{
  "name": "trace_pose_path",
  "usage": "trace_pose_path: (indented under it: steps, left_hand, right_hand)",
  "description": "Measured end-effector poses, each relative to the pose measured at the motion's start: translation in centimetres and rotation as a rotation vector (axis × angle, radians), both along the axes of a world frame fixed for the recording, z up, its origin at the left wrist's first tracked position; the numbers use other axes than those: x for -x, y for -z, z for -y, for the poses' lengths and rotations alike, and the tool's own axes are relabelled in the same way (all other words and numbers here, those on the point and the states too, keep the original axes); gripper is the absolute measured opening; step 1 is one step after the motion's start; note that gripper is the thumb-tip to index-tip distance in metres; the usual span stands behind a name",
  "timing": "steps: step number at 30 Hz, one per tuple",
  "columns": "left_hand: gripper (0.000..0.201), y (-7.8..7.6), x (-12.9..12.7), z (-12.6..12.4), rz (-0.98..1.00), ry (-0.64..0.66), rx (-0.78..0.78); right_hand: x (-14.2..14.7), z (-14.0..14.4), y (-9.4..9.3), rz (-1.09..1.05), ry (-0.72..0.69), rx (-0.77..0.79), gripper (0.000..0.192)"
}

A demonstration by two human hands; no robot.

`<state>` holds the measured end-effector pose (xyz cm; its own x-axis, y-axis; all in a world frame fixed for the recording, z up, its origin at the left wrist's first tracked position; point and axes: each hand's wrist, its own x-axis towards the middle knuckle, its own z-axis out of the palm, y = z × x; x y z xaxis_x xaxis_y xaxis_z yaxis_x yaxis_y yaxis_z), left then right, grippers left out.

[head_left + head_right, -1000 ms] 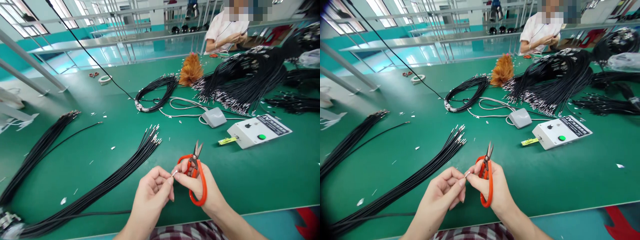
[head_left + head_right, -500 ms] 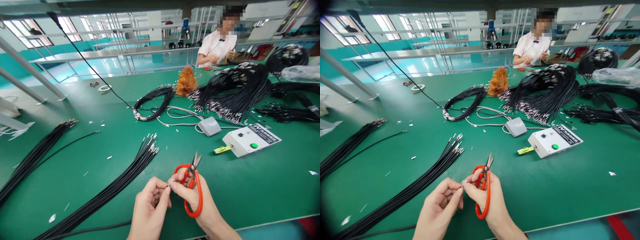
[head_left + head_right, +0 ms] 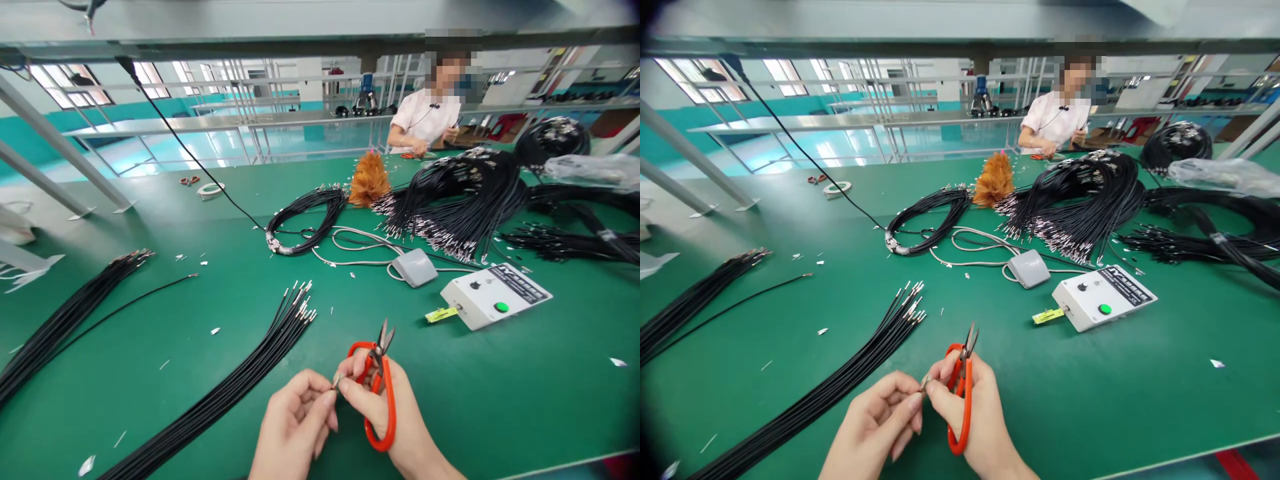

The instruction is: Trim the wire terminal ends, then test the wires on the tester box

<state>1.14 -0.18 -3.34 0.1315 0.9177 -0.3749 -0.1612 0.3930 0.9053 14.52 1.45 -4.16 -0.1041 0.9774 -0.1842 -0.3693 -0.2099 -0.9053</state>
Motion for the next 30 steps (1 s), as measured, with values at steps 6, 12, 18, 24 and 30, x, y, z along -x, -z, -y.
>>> trace_pose_path:
  steps: [6, 12, 18, 24, 30]
  left_hand:
    - [0.034, -1.4, 1.6, -0.3, 0.400, 0.315, 0.332]
    - [0.026, -0.9, 1.2, -1.0, 0.332, 0.205, 0.196]
    - [0.026, -1.1, 0.4, -0.6, 0.098, 0.022, 0.085]
    - [0.024, -1.3, -0.5, -0.4, -0.065, 0.019, 0.093]
    - [0.016, -1.6, -1.2, -0.2, -0.234, 0.005, -0.007]
  right_hand:
    - [0.1, -2.5, 0.0, 0.142, -0.115, -0.042, 0.027]
    - [-2.7, -11.9, -0.2, 0.343, 0.116, -0.163, 0.018]
    - [-4.1, -8.1, 1.3, 0.360, 0.086, -0.099, 0.023]
    - [-2.7, -0.7, 0.4, 0.197, -0.091, -0.033, 0.021]
    - [-2.0, -0.4, -0.1, 0.141, -0.060, -0.061, 0.021]
